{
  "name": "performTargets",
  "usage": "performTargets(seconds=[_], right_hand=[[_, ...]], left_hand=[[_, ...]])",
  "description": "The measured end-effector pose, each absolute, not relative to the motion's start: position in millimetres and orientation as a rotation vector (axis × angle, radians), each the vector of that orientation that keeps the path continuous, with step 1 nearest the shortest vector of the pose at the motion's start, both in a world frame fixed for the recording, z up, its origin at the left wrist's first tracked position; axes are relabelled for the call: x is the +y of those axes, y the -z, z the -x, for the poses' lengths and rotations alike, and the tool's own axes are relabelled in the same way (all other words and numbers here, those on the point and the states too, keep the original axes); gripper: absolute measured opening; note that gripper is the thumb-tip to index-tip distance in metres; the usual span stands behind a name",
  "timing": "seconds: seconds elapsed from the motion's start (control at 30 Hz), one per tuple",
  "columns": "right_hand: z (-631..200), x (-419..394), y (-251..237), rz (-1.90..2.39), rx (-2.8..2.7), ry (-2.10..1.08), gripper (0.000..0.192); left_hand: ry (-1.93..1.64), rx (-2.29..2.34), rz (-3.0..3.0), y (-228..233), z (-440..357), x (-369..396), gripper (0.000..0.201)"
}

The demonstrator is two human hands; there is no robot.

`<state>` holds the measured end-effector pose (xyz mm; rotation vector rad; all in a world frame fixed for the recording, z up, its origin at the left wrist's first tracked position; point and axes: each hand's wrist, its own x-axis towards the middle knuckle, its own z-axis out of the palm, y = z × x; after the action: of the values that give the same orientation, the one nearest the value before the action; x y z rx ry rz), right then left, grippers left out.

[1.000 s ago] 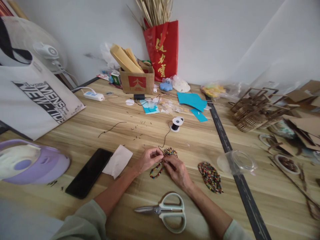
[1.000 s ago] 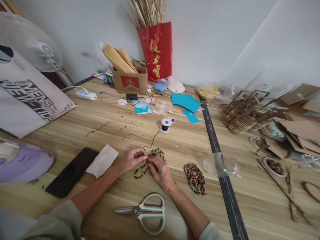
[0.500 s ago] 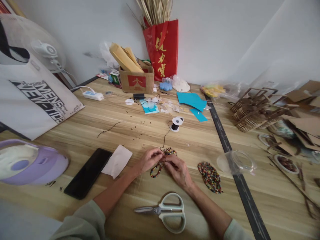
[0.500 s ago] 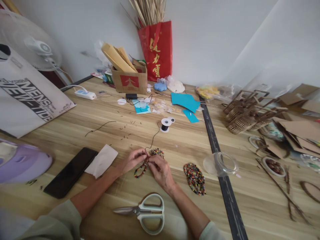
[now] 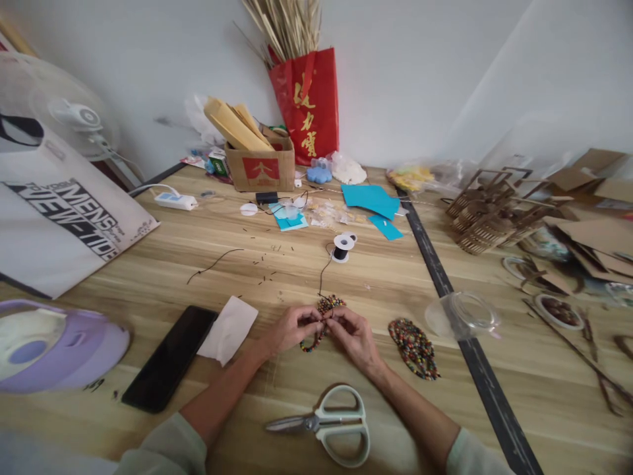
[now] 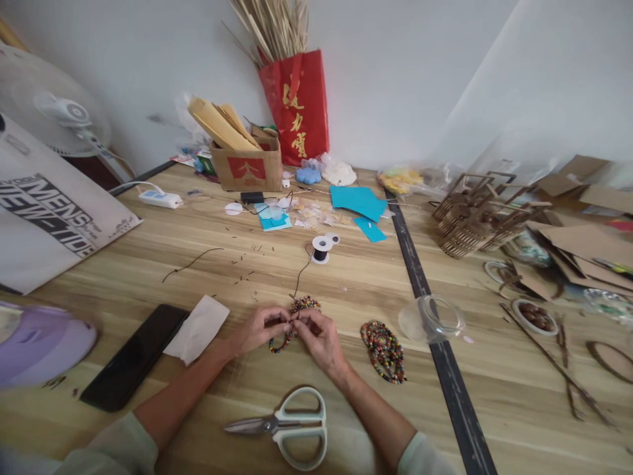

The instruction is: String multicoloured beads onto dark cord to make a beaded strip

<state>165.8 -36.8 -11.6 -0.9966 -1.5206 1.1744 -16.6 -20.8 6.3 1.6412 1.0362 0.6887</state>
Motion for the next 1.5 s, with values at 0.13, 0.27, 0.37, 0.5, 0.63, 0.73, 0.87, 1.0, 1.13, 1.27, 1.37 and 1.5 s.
performTargets(seconds=[0.13,0.27,0.37,0.5,0.63,0.73,0.87,1.0,1.13,1.27,1.37,1.5], right_hand=[[-165,-35,13,0.963,-1.405,-1.278,0.026],[-165,-33,14,0.94,-1.376,-1.336,0.027],[-165,-32,14,0.93,-1.378,-1.356,0.026],[-164,-32,16,0.915,-1.37,-1.368,0.026],[-164,-33,17,0.927,-1.436,-1.311,0.025],[-165,-33,16,0.947,-1.478,-1.273,0.024],[-165,-33,14,0.97,-1.487,-1.245,0.025],[-165,-33,12,0.993,-1.497,-1.162,0.026],[-165,-32,11,1.004,-1.528,-1.128,0.023],[-166,-32,13,1.017,-1.601,-1.05,0.017],[-167,-32,16,1.023,-1.648,-0.982,0.014],[-168,-34,18,0.983,-1.76,-0.847,0.014]], left_hand=[[-0.682,0.968,-1.59,-2,18,-18,0.019],[-0.7,0.953,-1.536,-2,19,-17,0.022],[-0.704,0.964,-1.538,-1,19,-16,0.023],[-0.71,0.961,-1.506,4,20,-16,0.022],[-0.747,0.969,-1.471,3,19,-16,0.022],[-0.726,0.988,-1.497,-3,17,-17,0.021],[-0.711,1.015,-1.54,-7,16,-19,0.02],[-0.708,1.031,-1.575,-2,16,-18,0.018],[-0.714,1.016,-1.56,0,18,-16,0.018],[-0.744,1.009,-1.452,-3,21,-13,0.021],[-0.784,1.029,-1.373,-6,22,-12,0.023],[-0.79,1.029,-1.357,-7,21,-12,0.024]])
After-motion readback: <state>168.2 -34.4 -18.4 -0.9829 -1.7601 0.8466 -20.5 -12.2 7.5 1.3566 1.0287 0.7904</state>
